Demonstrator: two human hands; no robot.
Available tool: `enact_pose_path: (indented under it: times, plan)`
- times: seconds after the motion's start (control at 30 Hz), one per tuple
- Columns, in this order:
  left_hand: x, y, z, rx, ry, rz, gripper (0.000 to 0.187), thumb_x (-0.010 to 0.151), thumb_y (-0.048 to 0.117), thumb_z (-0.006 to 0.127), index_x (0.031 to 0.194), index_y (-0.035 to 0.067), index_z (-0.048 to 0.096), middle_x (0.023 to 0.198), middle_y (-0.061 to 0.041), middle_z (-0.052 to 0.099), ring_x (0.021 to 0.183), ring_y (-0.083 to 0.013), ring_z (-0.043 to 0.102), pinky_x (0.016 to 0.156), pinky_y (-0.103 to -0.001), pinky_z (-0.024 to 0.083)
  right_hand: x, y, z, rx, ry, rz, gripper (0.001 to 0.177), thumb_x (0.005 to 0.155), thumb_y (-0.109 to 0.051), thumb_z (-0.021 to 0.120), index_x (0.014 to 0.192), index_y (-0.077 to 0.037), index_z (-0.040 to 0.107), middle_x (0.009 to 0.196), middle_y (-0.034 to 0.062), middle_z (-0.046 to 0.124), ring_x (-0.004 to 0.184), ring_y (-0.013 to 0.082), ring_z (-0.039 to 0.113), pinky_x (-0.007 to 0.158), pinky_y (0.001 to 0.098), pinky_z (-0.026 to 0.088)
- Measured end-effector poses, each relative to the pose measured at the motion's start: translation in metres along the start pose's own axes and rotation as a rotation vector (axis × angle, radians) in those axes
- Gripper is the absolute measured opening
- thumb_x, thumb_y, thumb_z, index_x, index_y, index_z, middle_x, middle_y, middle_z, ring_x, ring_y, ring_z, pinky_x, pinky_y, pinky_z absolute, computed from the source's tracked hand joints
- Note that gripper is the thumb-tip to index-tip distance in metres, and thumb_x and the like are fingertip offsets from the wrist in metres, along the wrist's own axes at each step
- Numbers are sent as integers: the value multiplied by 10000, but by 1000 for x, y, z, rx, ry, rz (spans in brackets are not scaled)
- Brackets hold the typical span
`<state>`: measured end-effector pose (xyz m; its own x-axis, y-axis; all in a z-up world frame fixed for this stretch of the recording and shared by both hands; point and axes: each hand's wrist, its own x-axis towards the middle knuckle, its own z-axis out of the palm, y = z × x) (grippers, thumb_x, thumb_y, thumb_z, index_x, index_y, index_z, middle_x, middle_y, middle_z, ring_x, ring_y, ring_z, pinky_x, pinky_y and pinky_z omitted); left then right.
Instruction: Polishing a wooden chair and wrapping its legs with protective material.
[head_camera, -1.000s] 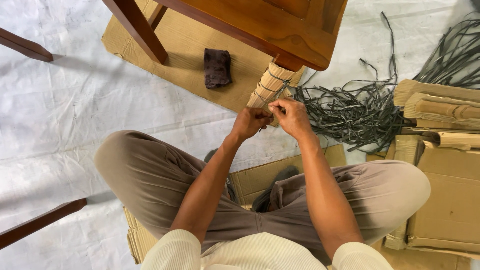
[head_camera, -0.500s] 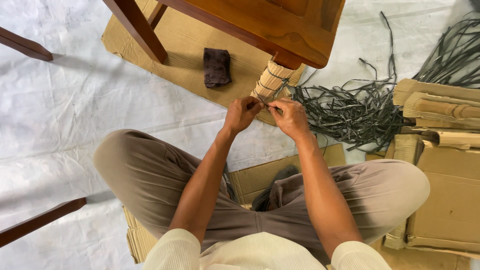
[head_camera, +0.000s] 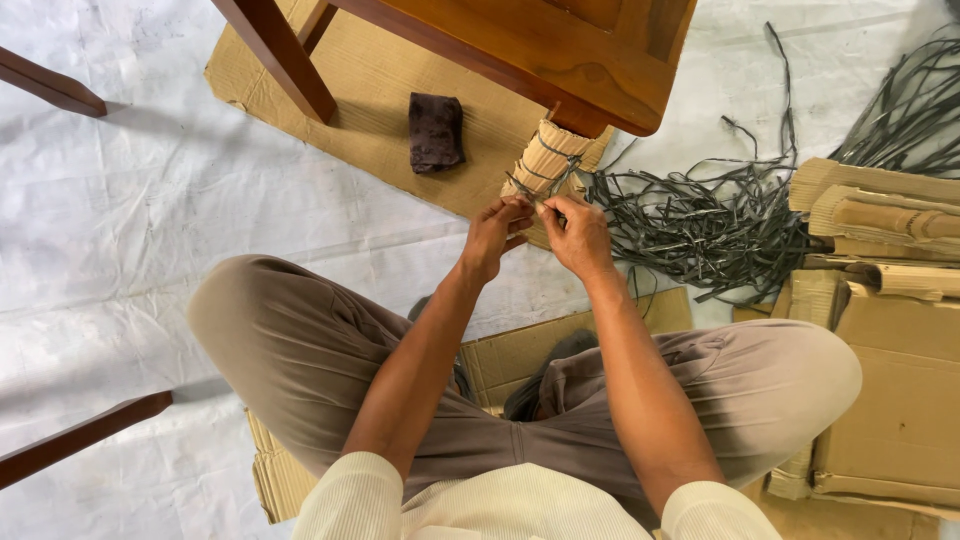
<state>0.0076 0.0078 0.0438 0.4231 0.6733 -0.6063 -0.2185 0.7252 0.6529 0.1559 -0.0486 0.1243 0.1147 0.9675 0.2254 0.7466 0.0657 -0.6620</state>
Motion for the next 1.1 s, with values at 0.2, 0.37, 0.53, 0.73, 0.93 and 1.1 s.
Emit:
enact_pose_path:
  times: [0.2,0.37,0.53,0.73,0.93,1.1]
  plan:
    - [3,-5,3,-69,-79,59,60,977,226,647,969,172,670,886,44,673,849,-91,629,839,-340,530,-1,9,10,-17,18,82,200,999,-168,717,916,11,687,816,161,686,692,337,664,625,441,495]
    - [-3,-2,6,38,-88,79,79,993,200,618,1034,168,677,896,61,647,845,-61,593,798,-289,493,3,5,10,-1,-11,112,133,958,-119,694,925,10,687,860,182,721,751,344,709,651,437,522]
    - [1,-15,5,209,-57,374,240,940,101,657,1165,100,738,929,46,685,836,-71,593,763,-262,486,5,0,3,-28,-75,117,147,950,-137,704,907,1,683,802,187,709,738,373,692,643,455,513]
    - [-8,-6,8,711,99,784,218,870,153,778,1031,20,714,954,-118,761,839,-223,754,751,-341,591,5,-2,-4,8,-114,107,181,983,-180,704,924,-10,689,787,184,707,712,362,696,627,445,509]
    - [-34,23,13,894,159,758,244,850,258,819,857,33,724,836,-149,736,713,-315,722,654,-403,555,5,6,-3,102,-145,234,193,976,-219,705,981,-26,717,807,135,731,675,257,694,632,398,519]
    - [-37,28,15,975,185,812,302,871,274,813,776,18,683,780,-169,697,673,-360,675,632,-447,526,7,20,4,245,-91,333,203,980,-230,704,1008,-28,700,835,52,720,751,142,661,690,331,527]
